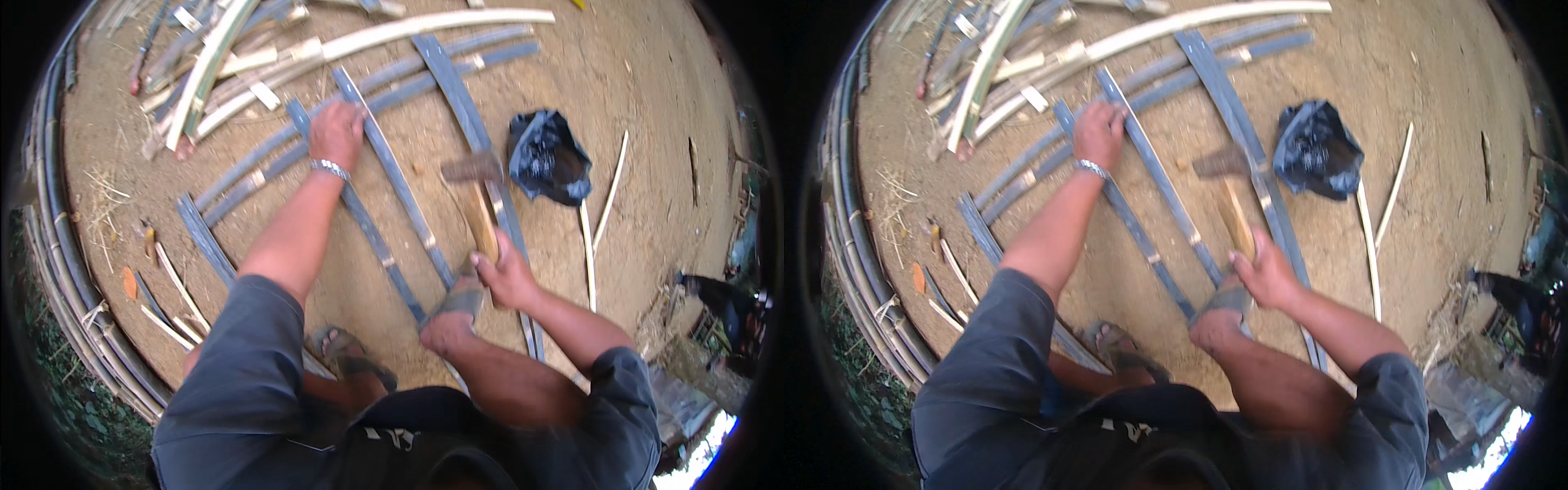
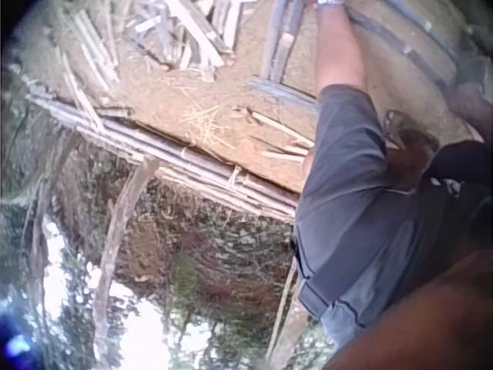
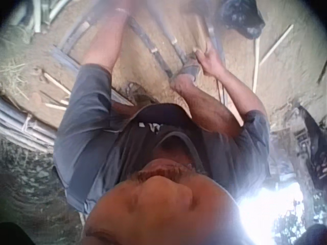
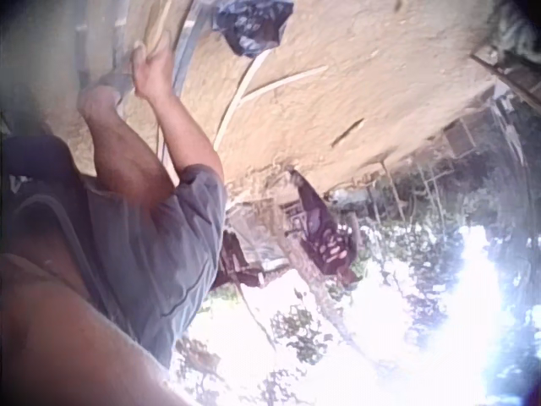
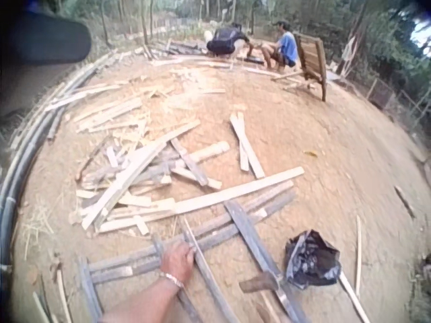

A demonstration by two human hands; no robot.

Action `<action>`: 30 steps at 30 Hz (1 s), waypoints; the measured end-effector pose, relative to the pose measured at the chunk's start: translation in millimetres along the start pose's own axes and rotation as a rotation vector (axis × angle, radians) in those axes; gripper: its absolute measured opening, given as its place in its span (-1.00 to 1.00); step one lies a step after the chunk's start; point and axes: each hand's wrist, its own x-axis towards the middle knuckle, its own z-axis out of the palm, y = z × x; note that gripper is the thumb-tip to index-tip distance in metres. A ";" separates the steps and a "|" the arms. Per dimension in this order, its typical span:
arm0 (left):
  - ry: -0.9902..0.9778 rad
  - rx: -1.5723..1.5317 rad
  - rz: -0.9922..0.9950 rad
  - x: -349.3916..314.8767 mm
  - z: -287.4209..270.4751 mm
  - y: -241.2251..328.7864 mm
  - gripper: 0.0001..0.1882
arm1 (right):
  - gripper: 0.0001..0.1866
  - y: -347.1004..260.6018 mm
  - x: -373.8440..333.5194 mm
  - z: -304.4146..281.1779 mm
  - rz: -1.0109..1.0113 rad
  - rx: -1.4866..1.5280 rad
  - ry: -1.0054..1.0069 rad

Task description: The person uses a small axe to hammer nails into a grid of bamboo strips laid on the ground, securing the joints. They then use a tape measure to check the dimensions of the assembled frame.

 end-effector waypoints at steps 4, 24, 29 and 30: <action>-0.032 0.082 0.011 3.0 5.2 2.6 -0.86 | -0.50 19.4 12.9 -0.1 -0.167 -0.102 0.118; 0.023 0.031 -0.013 1.9 6.5 2.3 -0.88 | -0.37 -82.3 133.0 89.2 -0.263 -0.133 0.491; 0.034 -0.017 -0.029 0.0 3.4 2.3 -0.89 | -0.42 -115.6 160.6 97.3 -0.343 -0.028 0.560; -0.002 -0.032 -0.032 -0.7 1.8 1.7 -0.90 | -0.45 -120.8 166.3 97.1 -0.381 0.017 0.571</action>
